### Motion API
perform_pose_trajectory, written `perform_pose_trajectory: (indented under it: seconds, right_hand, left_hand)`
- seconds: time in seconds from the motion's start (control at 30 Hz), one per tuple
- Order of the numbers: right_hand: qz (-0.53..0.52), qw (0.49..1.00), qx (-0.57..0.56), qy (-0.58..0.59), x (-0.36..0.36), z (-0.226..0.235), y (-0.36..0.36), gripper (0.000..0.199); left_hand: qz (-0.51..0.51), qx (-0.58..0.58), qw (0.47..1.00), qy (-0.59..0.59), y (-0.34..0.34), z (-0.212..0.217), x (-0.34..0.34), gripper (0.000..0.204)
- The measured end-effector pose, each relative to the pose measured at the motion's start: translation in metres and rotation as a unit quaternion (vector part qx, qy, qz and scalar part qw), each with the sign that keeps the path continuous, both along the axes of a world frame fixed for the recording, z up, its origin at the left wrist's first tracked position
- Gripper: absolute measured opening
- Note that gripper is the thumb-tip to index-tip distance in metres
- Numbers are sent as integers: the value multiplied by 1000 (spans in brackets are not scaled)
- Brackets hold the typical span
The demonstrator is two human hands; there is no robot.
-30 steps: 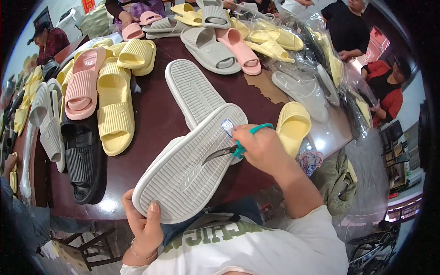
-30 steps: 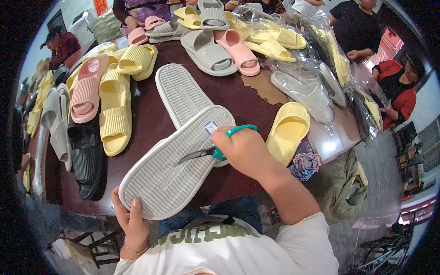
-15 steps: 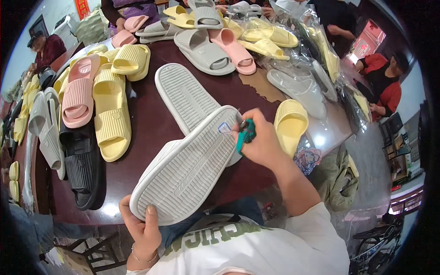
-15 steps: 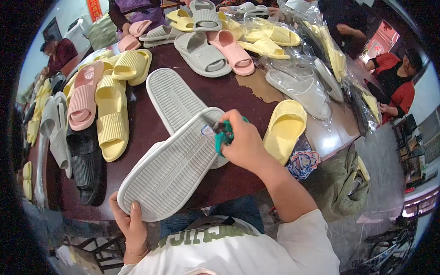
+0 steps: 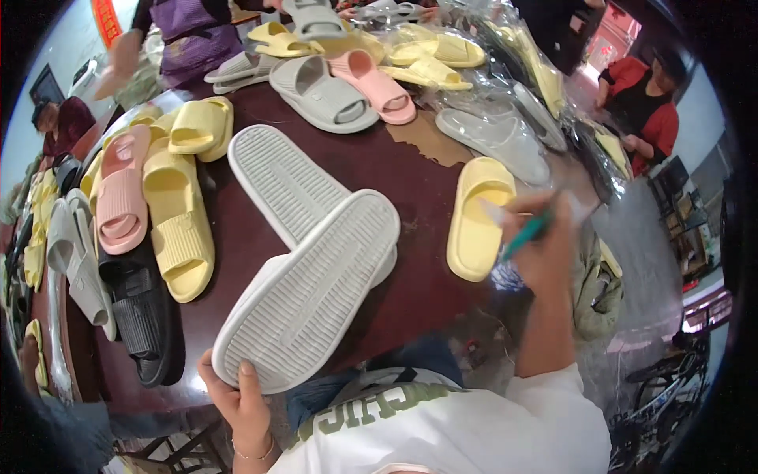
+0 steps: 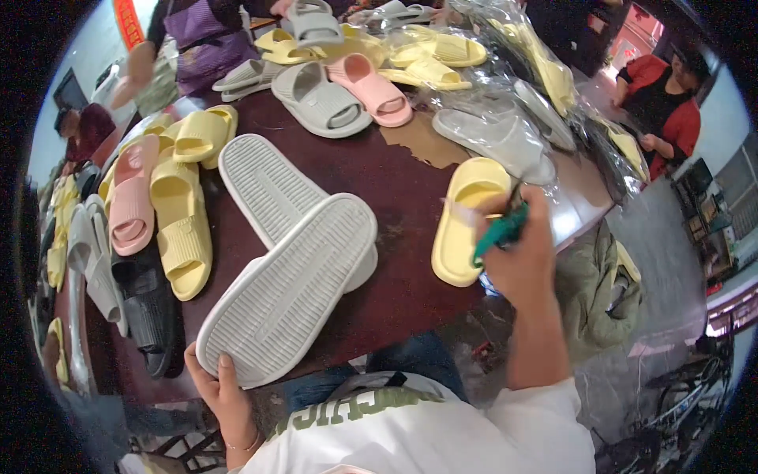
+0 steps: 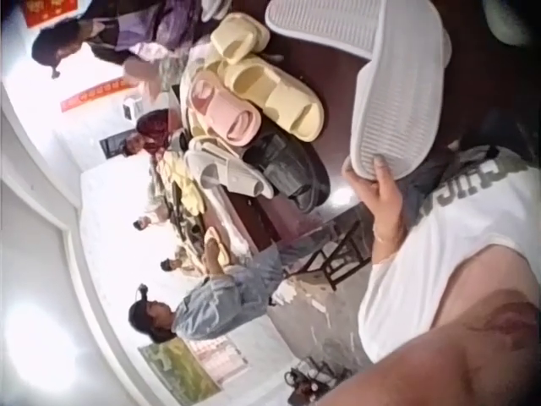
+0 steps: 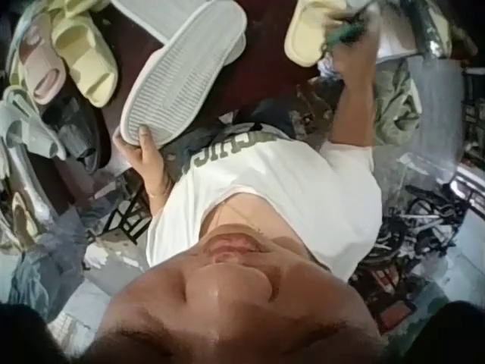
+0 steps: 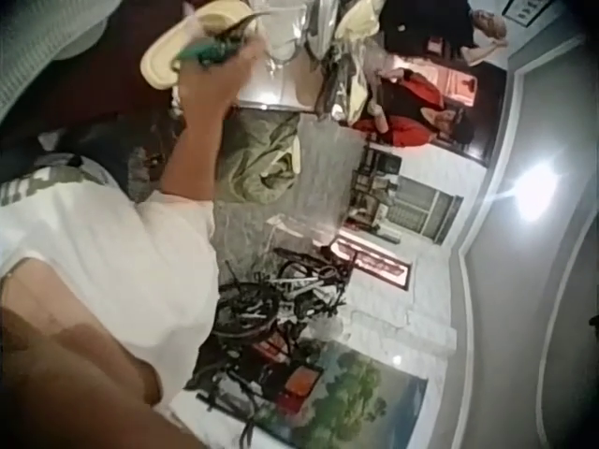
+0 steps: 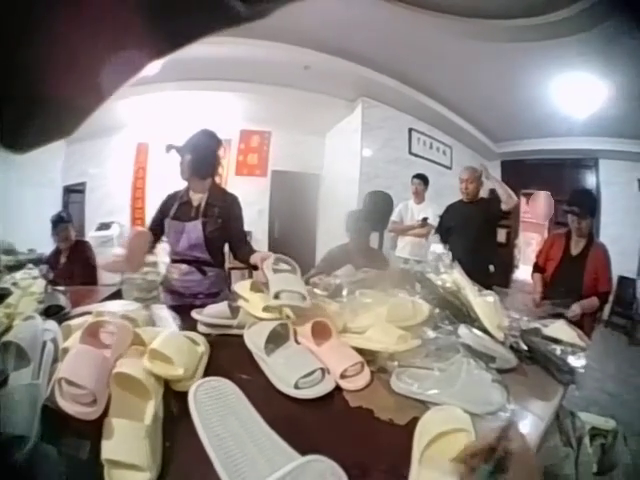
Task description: Trim excess plastic material from molded slides using a pair of snips.
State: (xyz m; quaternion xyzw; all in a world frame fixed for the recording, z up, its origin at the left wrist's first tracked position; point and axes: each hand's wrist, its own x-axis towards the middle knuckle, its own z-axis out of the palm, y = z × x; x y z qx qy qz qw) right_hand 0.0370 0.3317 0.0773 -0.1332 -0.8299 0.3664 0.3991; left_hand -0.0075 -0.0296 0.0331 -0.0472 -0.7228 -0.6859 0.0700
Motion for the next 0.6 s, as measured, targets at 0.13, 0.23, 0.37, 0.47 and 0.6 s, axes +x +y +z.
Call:
perform_pose_trajectory:
  seconds: [0.13, 0.23, 0.37, 0.47, 0.6]
  right_hand:
    - [-177, 906, 373, -97, 38, 17, -3, 42]
    - [-156, 893, 346, -241, 55, -16, 0, 41]
    - [-100, 890, 357, -266, 70, -30, 3, 37]
    - [-65, 880, 328, -337, 78, -33, 21, 45]
    - [-48, 856, 380, -347, 68, -45, 29, 58]
  left_hand:
    - [25, 30, 999, -33, -5, 3, -6, 34]
    - [60, 36, 996, -48, -18, 1, 0, 35]
    - [-56, 47, 995, -72, -3, -3, -7, 37]
    - [-52, -86, 995, -14, -12, -6, -4, 37]
    - [-91, 15, 995, -50, -15, -6, 2, 36]
